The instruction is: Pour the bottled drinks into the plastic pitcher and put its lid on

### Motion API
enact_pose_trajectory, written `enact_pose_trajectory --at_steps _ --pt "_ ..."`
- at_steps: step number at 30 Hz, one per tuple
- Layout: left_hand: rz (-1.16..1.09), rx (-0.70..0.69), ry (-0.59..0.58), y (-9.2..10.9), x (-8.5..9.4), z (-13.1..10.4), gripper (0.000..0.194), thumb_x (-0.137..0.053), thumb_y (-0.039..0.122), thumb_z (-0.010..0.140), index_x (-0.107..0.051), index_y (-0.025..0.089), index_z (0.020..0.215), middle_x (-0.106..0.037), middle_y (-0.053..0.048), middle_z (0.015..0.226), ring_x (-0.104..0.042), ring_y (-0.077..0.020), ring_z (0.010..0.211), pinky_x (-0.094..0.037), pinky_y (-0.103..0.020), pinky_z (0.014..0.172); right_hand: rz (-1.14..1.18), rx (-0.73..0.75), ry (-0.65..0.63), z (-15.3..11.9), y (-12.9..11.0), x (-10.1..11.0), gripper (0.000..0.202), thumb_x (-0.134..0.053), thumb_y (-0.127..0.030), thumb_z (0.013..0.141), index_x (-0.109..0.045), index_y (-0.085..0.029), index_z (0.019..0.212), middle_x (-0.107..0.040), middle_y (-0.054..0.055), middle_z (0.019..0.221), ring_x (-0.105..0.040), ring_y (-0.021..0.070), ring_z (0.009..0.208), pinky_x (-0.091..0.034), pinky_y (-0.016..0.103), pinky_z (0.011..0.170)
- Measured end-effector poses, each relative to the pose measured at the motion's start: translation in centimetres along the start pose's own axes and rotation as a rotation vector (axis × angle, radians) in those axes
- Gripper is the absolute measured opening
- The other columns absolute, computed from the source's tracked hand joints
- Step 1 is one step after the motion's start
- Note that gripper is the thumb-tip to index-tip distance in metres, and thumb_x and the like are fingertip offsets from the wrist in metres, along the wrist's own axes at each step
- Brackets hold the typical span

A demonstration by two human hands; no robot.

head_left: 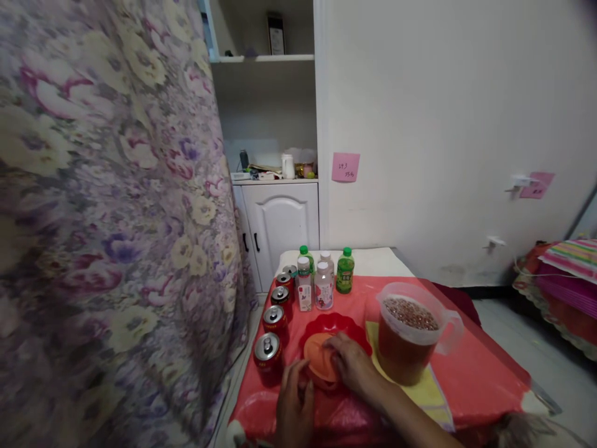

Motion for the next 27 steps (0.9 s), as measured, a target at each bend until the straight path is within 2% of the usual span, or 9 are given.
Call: enact_pose_trajectory --at_steps 4,7,10,13,16,19,22,27 --pt "-0.036 0.056 -0.014 -0.8 -0.4 -0.2 0.037 -0.055 0.032 0.082 -0.069 0.019 0.114 -0.070 -0.015 0.118 -0.070 -0.0299 0.099 -0.058 -0.047 0.088 -0.081 0.059 -0.053 0.9 0.2 -1.0 0.044 -0.051 0.003 0.075 -0.073 -0.020 0.104 -0.068 0.009 0.103 -0.065 0.0209 0.097 -0.051 0.031 0.086" --pt "-0.077 0.099 -0.029 -1.3 -0.5 -0.3 0.038 -0.055 0.031 0.081 -0.068 0.018 0.114 -0.070 -0.016 0.119 -0.071 -0.0289 0.094 -0.058 -0.046 0.085 -0.125 0.047 -0.054 0.8 0.7 -0.9 0.044 -0.047 0.003 0.079 -0.073 -0.019 0.106 -0.067 0.010 0.104 -0.065 0.0199 0.097 -0.051 0.029 0.086" --pt "-0.099 0.121 -0.023 -1.4 -0.5 -0.4 0.039 -0.055 0.032 0.080 -0.067 0.019 0.114 -0.070 -0.015 0.119 -0.071 -0.0300 0.098 -0.058 -0.046 0.088 -0.163 0.050 -0.084 0.6 0.8 -1.1 0.040 -0.049 -0.001 0.080 -0.074 -0.019 0.107 -0.067 0.009 0.103 -0.066 0.0195 0.094 -0.050 0.027 0.079" --pt "-0.109 0.150 -0.015 -1.7 -0.6 -0.6 0.041 -0.054 0.034 0.080 -0.067 0.017 0.115 -0.069 -0.017 0.119 -0.070 -0.0308 0.099 -0.057 -0.048 0.089 -0.204 0.083 -0.133 0.6 0.5 -1.4 0.034 -0.054 -0.007 0.082 -0.075 -0.022 0.105 -0.067 0.007 0.106 -0.065 0.0193 0.093 -0.048 0.027 0.076" --pt "-0.128 0.172 -0.018 -1.9 -0.8 -0.7 0.041 -0.054 0.035 0.080 -0.067 0.017 0.115 -0.068 -0.017 0.121 -0.071 -0.0301 0.094 -0.057 -0.050 0.089 -0.249 0.131 -0.184 0.8 0.2 -1.5 0.036 -0.052 -0.005 0.082 -0.075 -0.023 0.103 -0.067 0.006 0.111 -0.065 0.0182 0.090 -0.047 0.027 0.076" --pt "-0.145 0.172 -0.033 -1.9 -1.0 -0.6 0.039 -0.055 0.034 0.079 -0.067 0.019 0.114 -0.069 -0.015 0.119 -0.072 -0.0285 0.092 -0.058 -0.047 0.087 -0.297 0.183 -0.230 1.0 -0.2 -1.3 0.036 -0.053 -0.005 0.081 -0.073 -0.023 0.104 -0.067 0.006 0.117 -0.064 0.0203 0.094 -0.046 0.032 0.083" --pt "-0.148 0.166 -0.025 -1.8 -0.9 -0.6 0.038 -0.055 0.034 0.079 -0.068 0.021 0.112 -0.071 -0.013 0.116 -0.071 -0.0277 0.091 -0.058 -0.045 0.086 -0.330 0.228 -0.253 0.8 -0.7 -1.0 0.028 -0.054 -0.011 0.087 -0.071 -0.025 0.105 -0.066 0.007 0.121 -0.063 0.0237 0.100 -0.044 0.038 0.090" --pt "-0.174 0.179 -0.015 -1.7 -0.7 -0.5 0.042 -0.057 0.037 0.079 -0.067 0.018 0.115 -0.070 -0.016 0.121 -0.072 -0.0287 0.090 -0.058 -0.048 0.087 -0.356 0.240 -0.215 0.5 -1.4 -0.4 0.026 -0.050 -0.016 0.094 -0.068 -0.025 0.111 -0.062 0.010 0.131 -0.062 0.0272 0.105 -0.043 0.046 0.095"
Point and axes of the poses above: each hand's wrist, its own z-axis towards the middle knuckle, its own x-axis out of the back of the hand, y = z × x, the point moved 9 cm from there along z, towards the middle knuckle
